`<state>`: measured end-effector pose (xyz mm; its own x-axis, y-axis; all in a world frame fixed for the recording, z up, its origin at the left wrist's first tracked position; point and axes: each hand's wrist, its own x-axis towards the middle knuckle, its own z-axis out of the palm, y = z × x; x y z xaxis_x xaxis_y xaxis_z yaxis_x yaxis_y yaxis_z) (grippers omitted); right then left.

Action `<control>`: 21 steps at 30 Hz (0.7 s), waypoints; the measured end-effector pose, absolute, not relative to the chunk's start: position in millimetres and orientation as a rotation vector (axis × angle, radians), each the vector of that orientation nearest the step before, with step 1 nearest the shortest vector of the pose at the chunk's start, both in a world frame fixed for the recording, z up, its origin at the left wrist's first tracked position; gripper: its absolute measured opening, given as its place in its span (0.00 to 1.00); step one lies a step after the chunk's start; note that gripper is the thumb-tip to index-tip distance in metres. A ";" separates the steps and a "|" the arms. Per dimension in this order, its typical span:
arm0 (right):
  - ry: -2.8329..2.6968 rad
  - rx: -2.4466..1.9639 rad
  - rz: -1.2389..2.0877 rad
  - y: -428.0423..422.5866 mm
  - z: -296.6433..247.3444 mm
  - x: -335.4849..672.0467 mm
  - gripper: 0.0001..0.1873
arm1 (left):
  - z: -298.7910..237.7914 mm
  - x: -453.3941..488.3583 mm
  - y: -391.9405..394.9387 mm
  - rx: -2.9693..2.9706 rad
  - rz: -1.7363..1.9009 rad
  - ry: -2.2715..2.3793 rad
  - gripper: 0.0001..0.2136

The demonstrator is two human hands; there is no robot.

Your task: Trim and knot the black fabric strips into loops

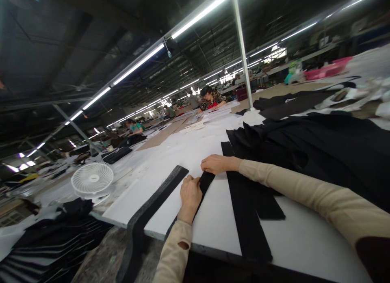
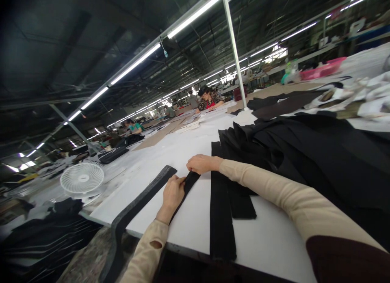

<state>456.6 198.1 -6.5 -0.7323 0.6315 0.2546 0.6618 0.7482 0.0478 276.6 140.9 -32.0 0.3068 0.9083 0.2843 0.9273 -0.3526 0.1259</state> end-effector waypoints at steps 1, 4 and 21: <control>-2.732 -1.026 -0.236 198.2 -8.0 456.5 0.10 | -31.9 276.4 141.0 -2.491 -0.472 -1.748 0.16; -2.763 -0.988 -0.423 198.8 -14.5 457.1 0.10 | -30.8 275.8 140.4 -2.505 -0.459 -1.729 0.15; -2.663 -1.066 -0.572 204.6 -18.0 475.7 0.13 | -19.1 290.1 137.7 -2.499 -0.217 -1.610 0.18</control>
